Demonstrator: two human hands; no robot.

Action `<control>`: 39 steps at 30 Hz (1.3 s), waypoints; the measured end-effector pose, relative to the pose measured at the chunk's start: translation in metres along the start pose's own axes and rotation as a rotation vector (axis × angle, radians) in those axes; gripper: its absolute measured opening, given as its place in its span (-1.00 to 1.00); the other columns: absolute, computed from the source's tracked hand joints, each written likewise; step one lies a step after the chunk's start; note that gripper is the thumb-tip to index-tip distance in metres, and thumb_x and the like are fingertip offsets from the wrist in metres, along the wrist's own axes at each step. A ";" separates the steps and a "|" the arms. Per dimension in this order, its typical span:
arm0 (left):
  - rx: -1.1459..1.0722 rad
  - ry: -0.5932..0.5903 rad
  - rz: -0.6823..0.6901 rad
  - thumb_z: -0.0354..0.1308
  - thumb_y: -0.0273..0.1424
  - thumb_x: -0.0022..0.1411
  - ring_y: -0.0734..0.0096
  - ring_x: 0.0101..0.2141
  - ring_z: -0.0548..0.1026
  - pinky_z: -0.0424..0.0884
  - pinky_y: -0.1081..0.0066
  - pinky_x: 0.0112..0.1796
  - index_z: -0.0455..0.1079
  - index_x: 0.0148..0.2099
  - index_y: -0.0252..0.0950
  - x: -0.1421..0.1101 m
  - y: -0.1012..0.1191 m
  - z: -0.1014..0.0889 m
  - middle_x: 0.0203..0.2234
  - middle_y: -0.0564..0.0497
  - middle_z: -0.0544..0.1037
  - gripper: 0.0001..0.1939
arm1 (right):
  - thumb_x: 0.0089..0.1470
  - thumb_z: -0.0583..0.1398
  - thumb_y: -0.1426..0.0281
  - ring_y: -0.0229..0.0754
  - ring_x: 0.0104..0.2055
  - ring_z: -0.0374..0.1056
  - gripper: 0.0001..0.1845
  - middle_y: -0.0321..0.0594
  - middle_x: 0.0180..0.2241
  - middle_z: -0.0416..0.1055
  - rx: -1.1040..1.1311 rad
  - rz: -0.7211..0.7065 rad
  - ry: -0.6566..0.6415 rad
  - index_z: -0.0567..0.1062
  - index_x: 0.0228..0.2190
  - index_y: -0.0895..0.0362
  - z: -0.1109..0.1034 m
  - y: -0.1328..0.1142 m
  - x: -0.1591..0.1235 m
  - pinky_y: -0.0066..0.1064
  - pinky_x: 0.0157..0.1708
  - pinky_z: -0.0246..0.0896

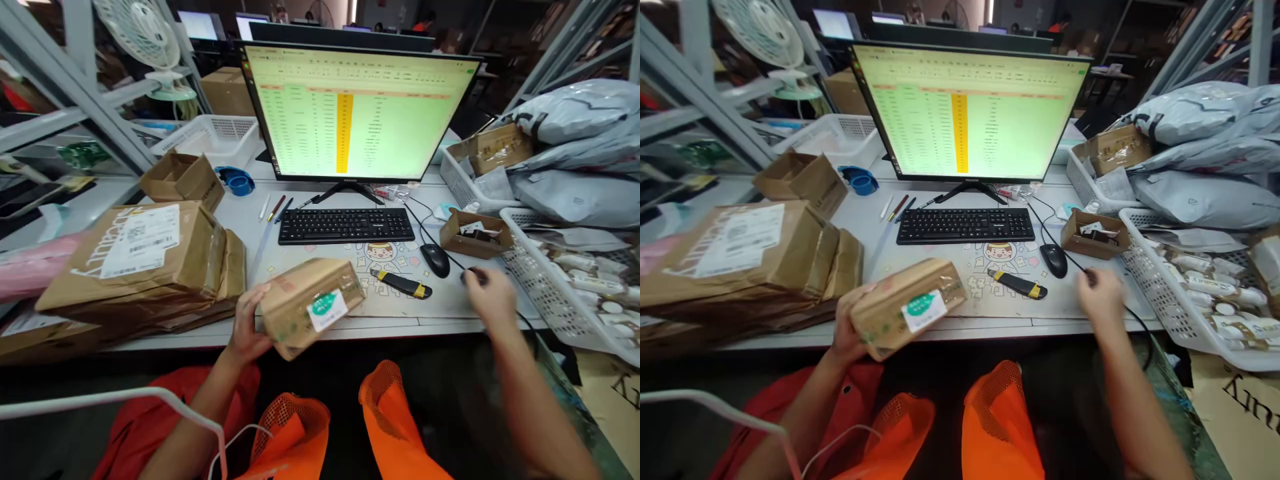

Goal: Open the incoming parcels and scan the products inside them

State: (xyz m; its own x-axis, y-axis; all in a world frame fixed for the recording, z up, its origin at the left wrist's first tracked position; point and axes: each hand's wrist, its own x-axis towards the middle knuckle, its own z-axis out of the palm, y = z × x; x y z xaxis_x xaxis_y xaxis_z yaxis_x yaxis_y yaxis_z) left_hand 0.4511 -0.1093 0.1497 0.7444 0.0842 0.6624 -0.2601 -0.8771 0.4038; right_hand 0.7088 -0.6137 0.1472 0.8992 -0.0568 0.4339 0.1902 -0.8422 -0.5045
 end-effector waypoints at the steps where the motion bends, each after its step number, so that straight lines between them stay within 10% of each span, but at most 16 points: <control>1: 0.033 0.028 0.120 0.46 -0.19 0.08 -0.11 0.14 0.51 0.37 -0.16 0.22 0.12 0.40 0.03 0.004 0.007 0.003 0.13 -0.13 0.45 -0.09 | 0.21 0.08 0.10 0.20 0.00 0.47 -0.47 0.18 -0.10 0.56 0.082 -0.102 -0.111 0.65 -0.14 0.22 0.014 -0.033 0.007 0.04 0.11 0.34; 5: 0.208 0.105 0.418 0.33 -0.47 0.20 0.04 0.04 0.56 0.35 -0.07 0.20 0.21 0.39 -0.03 0.024 0.041 0.010 -0.01 -0.14 0.54 -0.24 | 0.26 0.12 0.26 0.15 0.31 0.23 -0.47 0.13 0.20 0.43 0.062 -0.376 -0.385 0.53 0.14 0.26 0.078 -0.139 0.046 -0.03 0.31 0.13; 9: 0.238 0.008 0.410 0.24 -0.57 0.25 0.05 0.08 0.55 0.28 -0.05 0.25 0.20 0.42 -0.10 0.024 0.054 -0.005 -0.01 -0.16 0.59 -0.26 | 0.31 0.12 0.29 0.28 0.39 0.06 -0.34 0.21 0.25 0.38 -0.070 -0.415 -0.435 0.30 0.34 0.33 0.111 -0.172 0.060 0.15 0.29 -0.03; 17: 0.269 -0.055 0.370 0.18 -0.61 0.24 0.06 0.16 0.52 0.23 -0.05 0.30 0.28 0.36 -0.08 0.007 0.065 0.003 0.03 -0.12 0.60 -0.32 | 0.34 0.08 0.19 0.30 0.26 0.16 -0.45 0.26 0.17 0.38 -0.173 -0.399 -0.387 0.53 0.14 0.30 0.097 -0.176 0.054 0.10 0.22 0.04; 26: 0.292 -0.206 0.112 0.29 -0.35 0.28 -0.31 0.51 -0.22 0.01 -0.42 0.33 0.10 0.42 -0.24 -0.034 0.074 0.012 0.41 -0.45 0.12 -0.26 | 0.33 0.08 0.18 0.23 0.19 0.32 -0.40 0.19 0.16 0.43 -0.043 -0.430 -0.445 0.44 0.23 0.28 0.043 -0.077 -0.073 0.06 0.19 0.24; 33: 0.292 -0.174 0.057 0.34 -0.10 0.25 -0.28 0.36 0.29 -0.13 -0.35 0.37 0.37 0.32 -0.25 -0.015 0.123 0.050 0.28 -0.35 0.43 -0.33 | 0.35 0.02 0.13 0.12 0.11 0.40 -0.39 0.17 0.06 0.46 0.424 -0.251 -0.223 0.43 0.21 0.26 0.046 -0.094 -0.097 -0.01 0.18 0.33; 39: 0.234 0.107 0.281 0.19 -0.32 0.34 -0.06 0.20 0.52 0.13 -0.25 0.34 0.47 0.20 -0.26 -0.024 0.086 0.041 0.10 -0.24 0.61 -0.59 | 0.22 0.22 -0.07 -0.05 -0.15 0.43 -0.34 -0.06 -0.11 0.52 0.883 0.005 -0.365 0.52 0.12 0.15 0.035 -0.127 -0.143 -0.15 -0.05 0.40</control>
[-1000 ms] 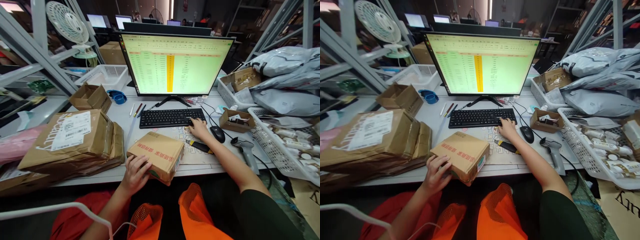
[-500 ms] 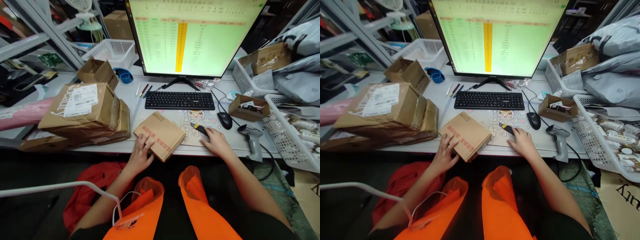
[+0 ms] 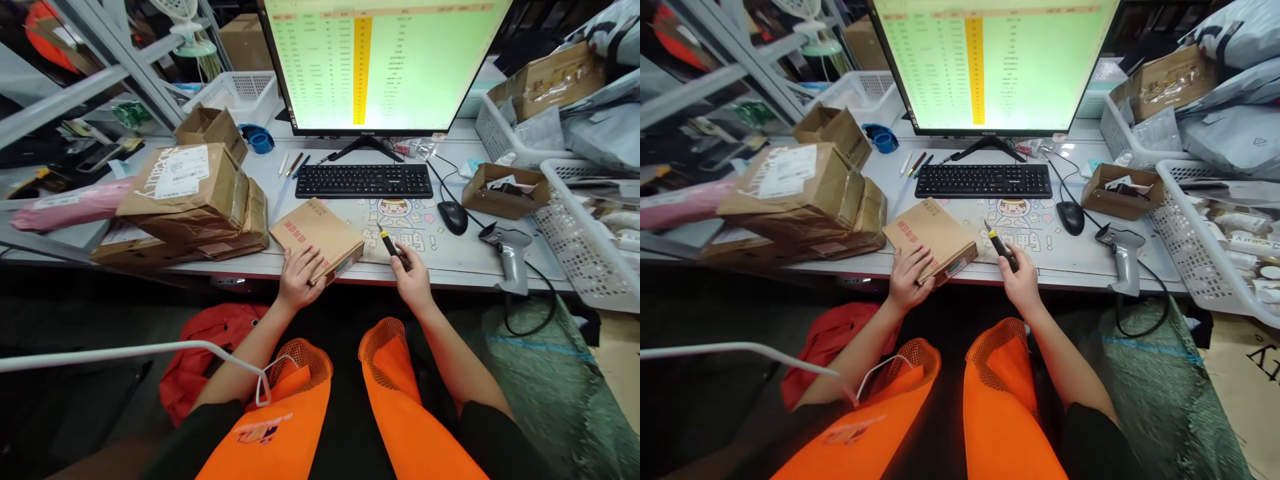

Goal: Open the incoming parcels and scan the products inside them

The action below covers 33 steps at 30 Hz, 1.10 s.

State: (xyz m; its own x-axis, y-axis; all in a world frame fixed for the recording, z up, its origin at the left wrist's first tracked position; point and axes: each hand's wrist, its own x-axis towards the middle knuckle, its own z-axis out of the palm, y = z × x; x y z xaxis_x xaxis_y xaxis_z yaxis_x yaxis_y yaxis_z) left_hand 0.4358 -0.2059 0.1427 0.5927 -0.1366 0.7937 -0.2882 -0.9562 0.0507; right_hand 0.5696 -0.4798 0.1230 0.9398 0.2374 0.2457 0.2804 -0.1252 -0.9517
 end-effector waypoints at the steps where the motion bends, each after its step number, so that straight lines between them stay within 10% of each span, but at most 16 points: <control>1: -0.027 0.045 0.013 0.14 -0.34 0.38 -0.02 0.19 0.53 0.18 -0.24 0.33 0.47 0.19 -0.25 -0.007 -0.006 -0.004 0.08 -0.22 0.62 -0.62 | 0.20 0.23 -0.10 -0.09 -0.22 0.41 -0.34 -0.10 -0.18 0.51 0.071 0.041 -0.011 0.53 0.08 0.15 0.008 -0.004 -0.008 -0.19 -0.12 0.40; 6: -0.120 0.256 -0.097 -0.09 -0.35 0.52 0.07 0.17 0.54 0.48 -0.10 0.16 0.50 0.15 -0.25 -0.035 -0.014 -0.014 0.04 -0.18 0.63 -0.62 | 0.06 0.31 -0.21 -0.25 -0.49 0.21 -0.30 -0.35 -0.51 0.31 0.461 0.296 -0.128 0.51 -0.10 0.15 0.060 -0.022 -0.031 -0.39 -0.49 0.20; 13: -0.072 0.474 -0.360 -0.33 -0.22 0.61 0.11 0.12 0.56 0.49 0.00 0.12 0.44 0.10 -0.30 -0.065 -0.025 -0.015 0.04 -0.24 0.58 -0.48 | -0.09 0.40 -0.14 -0.17 -0.37 0.43 -0.33 -0.16 -0.26 0.52 0.699 0.475 -0.254 0.46 -0.17 0.11 0.105 -0.035 -0.054 -0.44 -0.57 0.15; 16: -0.053 0.447 -0.385 -0.34 -0.14 0.61 0.14 0.07 0.57 0.50 0.07 0.07 0.41 0.12 -0.29 -0.067 -0.019 -0.012 0.01 -0.25 0.57 -0.46 | 0.03 0.37 -0.08 -0.08 -0.12 0.51 -0.39 -0.11 -0.10 0.54 0.755 0.363 -0.214 0.46 -0.07 0.09 0.109 -0.046 -0.057 -0.34 -0.30 0.42; 20: -0.062 0.208 -0.297 0.04 0.05 0.46 0.06 0.01 0.59 0.52 0.09 0.03 0.44 0.06 -0.28 -0.041 -0.001 -0.006 -0.09 -0.21 0.60 -0.51 | 0.07 0.36 -0.02 -0.03 0.05 0.47 -0.41 -0.08 0.02 0.53 0.700 0.164 -0.119 0.47 -0.03 0.10 0.100 -0.072 -0.015 -0.19 0.05 0.44; 26: -0.100 0.205 0.043 0.09 -0.01 0.41 -0.10 0.36 0.30 0.19 -0.19 0.31 0.20 0.33 -0.16 0.034 -0.010 -0.017 0.26 -0.29 0.41 -0.42 | -0.06 0.41 -0.03 -0.15 -0.34 0.42 -0.44 -0.21 -0.32 0.55 0.294 -0.007 -0.382 0.59 -0.18 0.14 0.083 -0.108 0.049 -0.29 -0.31 0.40; 33: -0.254 0.213 0.092 -0.15 -0.13 0.47 0.00 0.19 0.45 0.30 -0.10 0.23 0.25 0.29 -0.22 0.062 0.000 0.004 0.08 -0.23 0.52 -0.51 | 0.32 0.21 0.04 0.04 -0.06 0.53 -0.52 -0.07 -0.09 0.60 -0.238 -0.424 -0.073 0.60 0.05 0.11 0.012 -0.084 -0.038 -0.16 -0.03 0.46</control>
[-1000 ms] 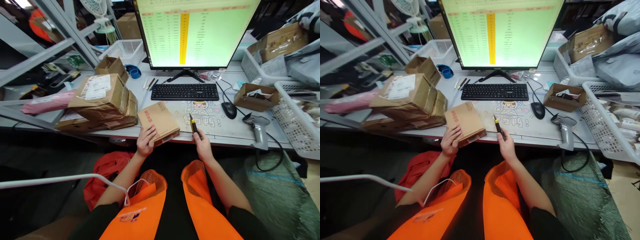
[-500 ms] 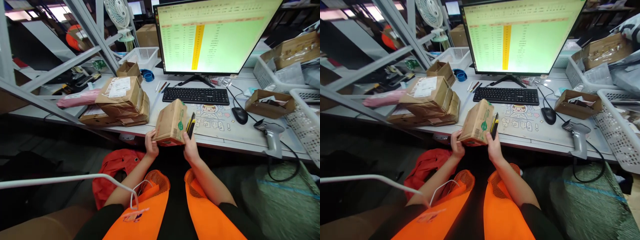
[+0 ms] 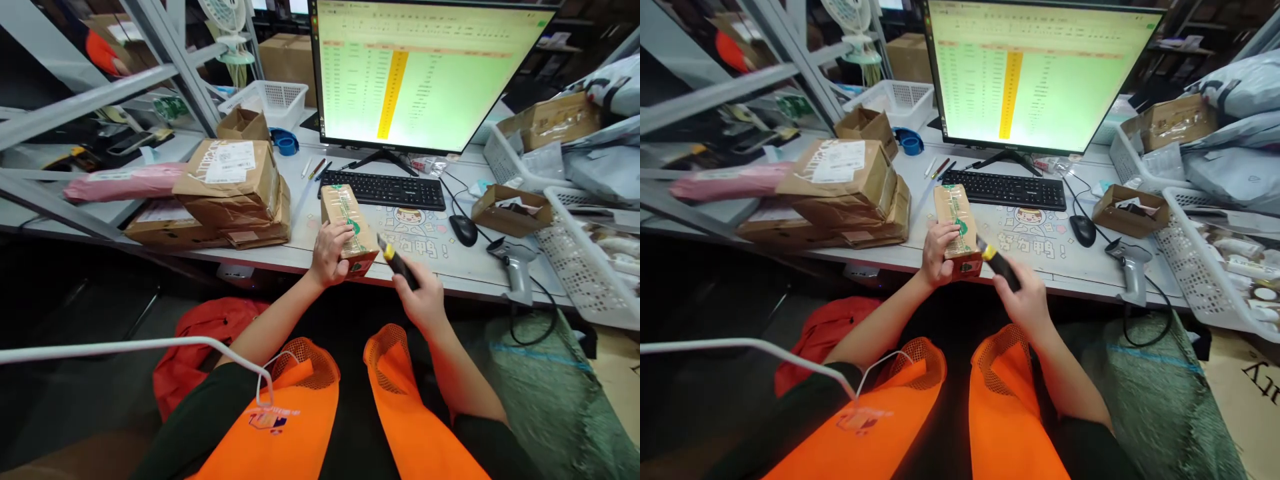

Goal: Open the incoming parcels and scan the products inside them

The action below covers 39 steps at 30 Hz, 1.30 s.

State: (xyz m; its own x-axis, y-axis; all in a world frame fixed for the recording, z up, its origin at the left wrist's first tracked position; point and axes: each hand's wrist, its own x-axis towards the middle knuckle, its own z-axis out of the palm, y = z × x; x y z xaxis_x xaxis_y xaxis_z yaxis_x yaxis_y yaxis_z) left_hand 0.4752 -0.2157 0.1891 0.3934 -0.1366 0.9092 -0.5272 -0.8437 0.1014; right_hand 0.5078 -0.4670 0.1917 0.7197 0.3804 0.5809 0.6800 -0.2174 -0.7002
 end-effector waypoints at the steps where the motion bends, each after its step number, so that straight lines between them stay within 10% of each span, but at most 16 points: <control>1: 0.021 0.021 -0.009 -0.10 -0.13 0.45 -0.01 0.17 0.45 0.31 -0.10 0.21 0.25 0.27 -0.22 -0.001 0.003 0.006 0.07 -0.23 0.51 -0.53 | 0.33 0.22 0.07 0.02 -0.09 0.53 -0.52 -0.07 -0.12 0.60 -0.077 -0.051 -0.012 0.59 0.08 0.12 -0.007 0.000 -0.015 -0.18 -0.07 0.47; 26: 0.023 -0.080 -0.091 0.32 -0.14 0.27 -0.05 0.20 0.40 0.29 -0.12 0.21 0.16 0.18 -0.14 -0.002 0.011 0.021 0.08 -0.20 0.43 -0.44 | 0.33 0.21 0.01 -0.07 -0.31 0.48 -0.45 -0.09 -0.28 0.56 -0.500 -0.182 -0.113 0.60 0.13 0.10 -0.025 0.019 -0.006 -0.31 -0.28 0.39; 33: -0.013 -0.136 -0.078 0.31 -0.22 0.33 0.00 0.17 0.48 0.45 -0.11 0.15 0.25 0.09 -0.17 -0.002 -0.009 -0.007 0.05 -0.19 0.49 -0.60 | 0.29 0.16 -0.08 0.19 -0.09 0.54 -0.33 0.11 -0.13 0.62 -0.668 0.240 0.282 0.65 0.06 0.22 -0.096 0.112 -0.002 -0.05 -0.03 0.43; 36: -0.182 -0.141 -0.048 0.16 -0.28 0.44 0.06 0.19 0.50 0.49 -0.06 0.15 0.37 -0.01 -0.14 0.001 -0.031 -0.032 0.03 -0.10 0.53 -0.87 | 0.25 0.19 -0.10 0.18 -0.04 0.55 -0.33 0.08 -0.08 0.63 -0.520 0.256 0.277 0.65 0.04 0.20 -0.098 0.120 -0.016 -0.03 0.03 0.44; 39: -0.023 0.099 -0.290 -0.04 -0.17 0.54 0.05 0.23 0.45 0.40 -0.08 0.23 0.49 -0.08 -0.18 0.001 -0.035 -0.046 0.14 -0.15 0.47 -0.68 | 0.23 0.22 -0.09 0.17 -0.05 0.56 -0.36 0.05 -0.09 0.64 -0.415 0.230 0.258 0.66 0.01 0.17 -0.079 0.113 -0.024 -0.03 0.02 0.45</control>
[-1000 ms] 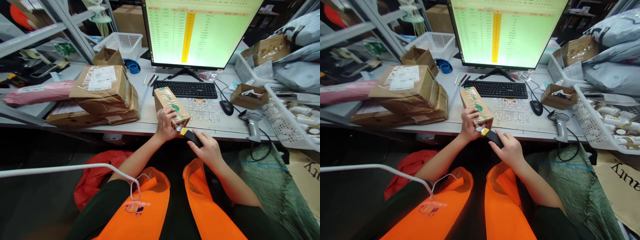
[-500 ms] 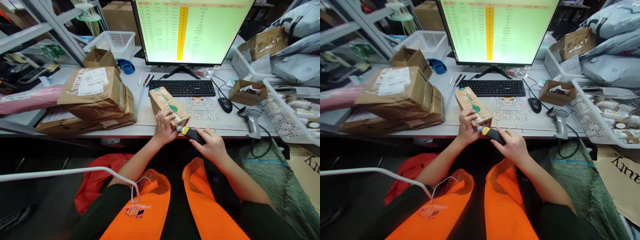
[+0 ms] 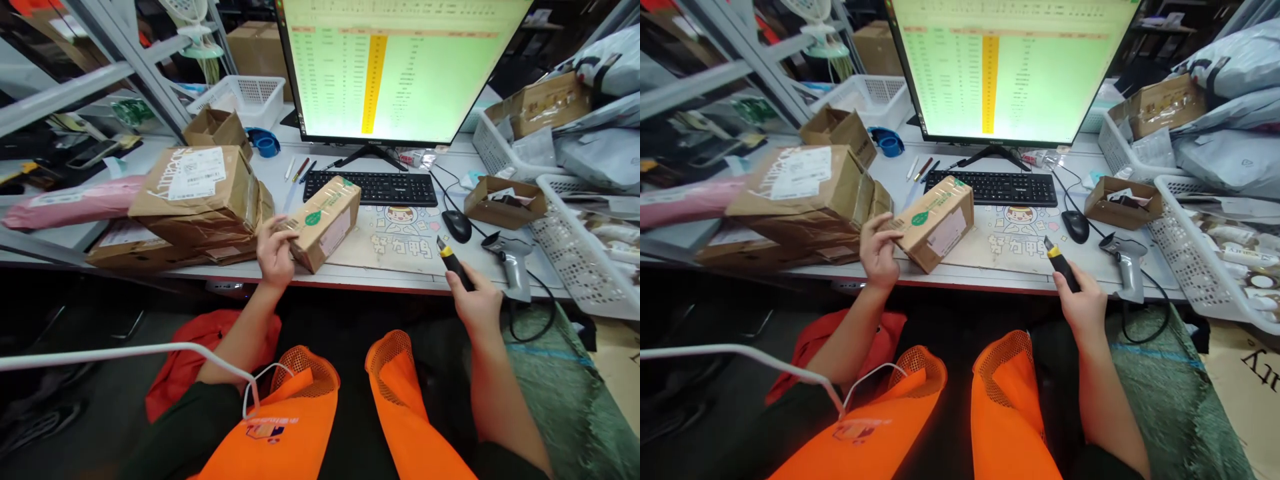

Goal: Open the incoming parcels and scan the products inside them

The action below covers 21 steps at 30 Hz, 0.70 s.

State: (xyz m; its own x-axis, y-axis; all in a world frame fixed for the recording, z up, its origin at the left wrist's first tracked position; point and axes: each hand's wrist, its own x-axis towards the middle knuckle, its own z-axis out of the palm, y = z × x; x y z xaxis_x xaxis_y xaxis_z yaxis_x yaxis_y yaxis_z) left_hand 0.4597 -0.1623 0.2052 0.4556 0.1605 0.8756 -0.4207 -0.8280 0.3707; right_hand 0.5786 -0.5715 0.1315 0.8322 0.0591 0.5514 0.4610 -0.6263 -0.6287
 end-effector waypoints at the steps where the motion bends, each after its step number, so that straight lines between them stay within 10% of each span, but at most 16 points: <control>1: 0.083 0.064 -0.079 -0.03 -0.06 0.53 -0.01 0.28 0.38 0.34 -0.11 0.27 0.50 -0.04 -0.21 -0.002 0.003 0.000 0.23 -0.20 0.39 -0.60 | 0.22 0.22 -0.09 0.17 -0.05 0.57 -0.37 0.05 -0.09 0.64 0.022 0.002 -0.004 0.66 0.00 0.17 0.006 -0.004 -0.002 -0.03 0.02 0.46; 7: 0.197 0.242 -0.173 0.12 0.03 0.45 0.04 0.21 0.44 0.39 -0.03 0.22 0.40 -0.15 -0.27 -0.001 -0.007 0.031 0.17 -0.28 0.44 -0.57 | 0.22 0.25 -0.05 0.16 -0.04 0.56 -0.42 0.03 -0.09 0.64 0.150 -0.025 -0.086 0.67 0.00 0.15 0.034 -0.023 0.012 -0.01 0.02 0.47; 14: -0.078 0.048 -0.149 -0.25 0.06 0.57 0.40 -0.08 0.62 0.56 0.24 0.01 0.21 -0.13 -0.22 0.064 -0.087 0.058 -0.20 -0.04 0.66 -0.52 | 0.28 0.26 0.06 0.01 -0.14 0.54 -0.51 -0.05 -0.14 0.60 0.261 -0.344 -0.288 0.62 0.07 0.10 0.032 -0.055 0.026 -0.19 -0.11 0.49; 18: 0.118 0.133 0.047 -0.20 -0.07 0.60 0.21 0.20 0.47 0.33 0.00 0.26 0.38 -0.05 -0.27 0.050 -0.046 0.064 -0.12 -0.10 0.62 -0.55 | 0.29 0.26 0.04 -0.02 -0.21 0.52 -0.49 -0.08 -0.20 0.57 0.218 -0.416 -0.345 0.60 0.12 0.08 0.029 -0.065 0.027 -0.23 -0.17 0.48; 21: 0.207 -0.028 0.260 -0.03 0.11 0.45 -0.05 0.22 0.44 0.13 -0.23 0.32 0.40 0.09 -0.19 0.013 0.012 0.068 0.01 -0.15 0.57 -0.48 | 0.30 0.24 0.02 -0.05 -0.25 0.50 -0.48 -0.09 -0.24 0.54 0.189 -0.458 -0.364 0.60 0.11 0.07 0.027 -0.067 0.027 -0.25 -0.20 0.48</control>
State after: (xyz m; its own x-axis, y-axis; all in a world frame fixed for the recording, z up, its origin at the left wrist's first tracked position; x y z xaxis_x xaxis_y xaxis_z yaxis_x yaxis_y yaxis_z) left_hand 0.5141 -0.2061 0.2002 0.3764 -0.0824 0.9228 -0.3584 -0.9314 0.0630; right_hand 0.5786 -0.5066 0.1743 0.5732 0.5723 0.5864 0.8154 -0.3280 -0.4769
